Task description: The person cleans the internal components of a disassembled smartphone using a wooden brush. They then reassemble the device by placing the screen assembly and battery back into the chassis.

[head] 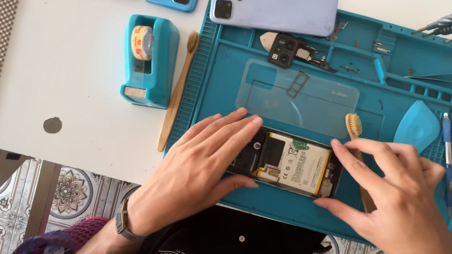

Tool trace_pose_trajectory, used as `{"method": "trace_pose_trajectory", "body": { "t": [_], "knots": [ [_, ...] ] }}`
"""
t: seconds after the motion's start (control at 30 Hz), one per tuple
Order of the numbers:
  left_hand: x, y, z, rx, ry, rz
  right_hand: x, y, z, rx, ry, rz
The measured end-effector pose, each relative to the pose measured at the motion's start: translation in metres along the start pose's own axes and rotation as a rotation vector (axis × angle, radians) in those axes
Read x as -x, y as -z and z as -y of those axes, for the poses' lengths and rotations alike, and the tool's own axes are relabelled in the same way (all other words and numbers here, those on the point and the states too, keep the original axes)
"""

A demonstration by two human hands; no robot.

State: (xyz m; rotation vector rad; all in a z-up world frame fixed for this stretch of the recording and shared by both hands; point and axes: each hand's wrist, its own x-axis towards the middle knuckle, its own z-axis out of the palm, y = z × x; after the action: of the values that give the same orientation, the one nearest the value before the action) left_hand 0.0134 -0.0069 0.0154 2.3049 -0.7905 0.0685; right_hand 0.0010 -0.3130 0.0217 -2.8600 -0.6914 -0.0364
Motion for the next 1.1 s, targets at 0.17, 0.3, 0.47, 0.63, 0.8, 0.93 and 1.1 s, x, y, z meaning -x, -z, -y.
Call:
{"method": "trace_pose_trajectory", "body": {
  "t": [0.17, 0.3, 0.47, 0.63, 0.8, 0.93, 1.1],
  "knots": [
    [0.002, 0.005, 0.004, 0.014, -0.013, 0.014, -0.005, 0.000, 0.002, -0.001, 0.024, 0.025],
    [0.003, 0.005, 0.007, 0.040, 0.003, 0.016, -0.007, 0.001, 0.003, 0.044, 0.023, 0.059],
    [0.002, 0.005, 0.009, 0.105, 0.031, 0.018, -0.015, 0.008, 0.010, 0.096, 0.042, 0.053],
    [-0.002, 0.009, 0.007, 0.054, -0.012, 0.008, -0.033, 0.010, 0.029, 0.039, 0.132, 0.017],
    [-0.007, 0.009, -0.002, -0.098, -0.031, 0.058, -0.052, 0.012, 0.054, 0.012, 0.094, 0.095],
    [-0.010, 0.015, -0.001, -0.088, -0.031, 0.095, -0.058, 0.015, 0.061, 0.019, 0.080, 0.116],
    [-0.011, 0.014, 0.000, -0.064, -0.042, 0.076, -0.056, 0.009, 0.061, 0.037, 0.066, 0.154]
  ]
}}
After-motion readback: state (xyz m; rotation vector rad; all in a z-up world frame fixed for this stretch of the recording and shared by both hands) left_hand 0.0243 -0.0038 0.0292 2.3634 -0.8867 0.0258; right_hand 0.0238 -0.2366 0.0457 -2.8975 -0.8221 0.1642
